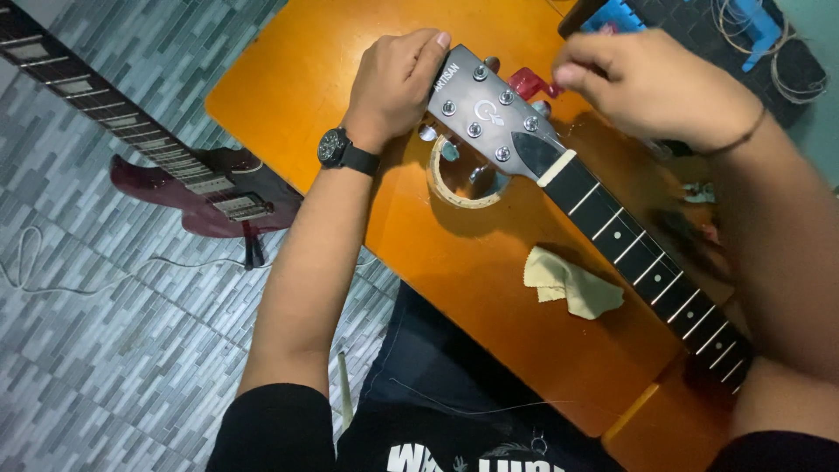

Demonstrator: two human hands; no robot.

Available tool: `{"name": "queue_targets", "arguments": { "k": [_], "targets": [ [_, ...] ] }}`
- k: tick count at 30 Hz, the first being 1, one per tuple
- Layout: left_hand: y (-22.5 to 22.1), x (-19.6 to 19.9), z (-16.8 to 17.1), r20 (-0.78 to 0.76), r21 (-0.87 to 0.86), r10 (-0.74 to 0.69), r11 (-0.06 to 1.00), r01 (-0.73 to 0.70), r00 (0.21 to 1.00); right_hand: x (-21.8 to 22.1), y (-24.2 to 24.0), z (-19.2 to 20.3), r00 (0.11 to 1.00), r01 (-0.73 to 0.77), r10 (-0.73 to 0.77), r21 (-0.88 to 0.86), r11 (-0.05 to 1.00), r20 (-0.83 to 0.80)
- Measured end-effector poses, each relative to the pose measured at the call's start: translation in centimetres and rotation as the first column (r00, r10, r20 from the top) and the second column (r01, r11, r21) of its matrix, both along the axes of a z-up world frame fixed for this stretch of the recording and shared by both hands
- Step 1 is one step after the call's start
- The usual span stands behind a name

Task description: Restringing an acoustic guitar by coiling the string and using a manual string winder on the tuning peg.

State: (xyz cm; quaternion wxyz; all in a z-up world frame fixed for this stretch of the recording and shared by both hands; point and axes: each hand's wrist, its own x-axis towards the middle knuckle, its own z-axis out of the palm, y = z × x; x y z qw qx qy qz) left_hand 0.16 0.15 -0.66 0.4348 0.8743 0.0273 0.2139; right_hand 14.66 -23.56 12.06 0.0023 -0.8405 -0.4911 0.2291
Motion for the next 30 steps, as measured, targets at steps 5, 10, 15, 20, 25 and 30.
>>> {"name": "queue_targets", "arguments": {
  "k": [5,10,15,20,25,30],
  "targets": [
    [-0.1,-0.2,0.4,-0.009,-0.022,-0.003,1.000,0.002,1.000,1.4,3.4,-2.6,0.997,-0.021,0.042,0.278,0.960,-0.071],
    [-0.2,-0.2,0.3,-0.047,-0.022,0.013,1.000,-0.014,0.999,3.1,4.2,-7.6,0.997,-0.042,0.058,0.313,0.949,-0.042],
    [-0.1,-0.2,0.2,-0.050,-0.026,0.014,1.000,-0.015,0.999,1.7,1.1,-5.3,0.995,0.007,-0.008,-0.012,1.000,-0.096],
    [-0.2,-0.1,0.3,-0.057,-0.022,0.019,1.000,-0.020,0.998,-0.4,0.3,0.1,0.991,0.095,-0.098,-0.040,0.995,-0.088],
    [-0.4,-0.1,0.4,-0.047,-0.037,0.018,0.999,-0.020,0.999,2.0,1.7,-2.5,0.993,-0.017,0.041,0.215,0.976,-0.108],
    [-0.4,-0.1,0.4,-0.038,-0.031,0.016,0.999,-0.017,0.999,3.0,4.7,-8.4,1.000,0.014,-0.008,0.308,0.951,-0.021]
  ]
}}
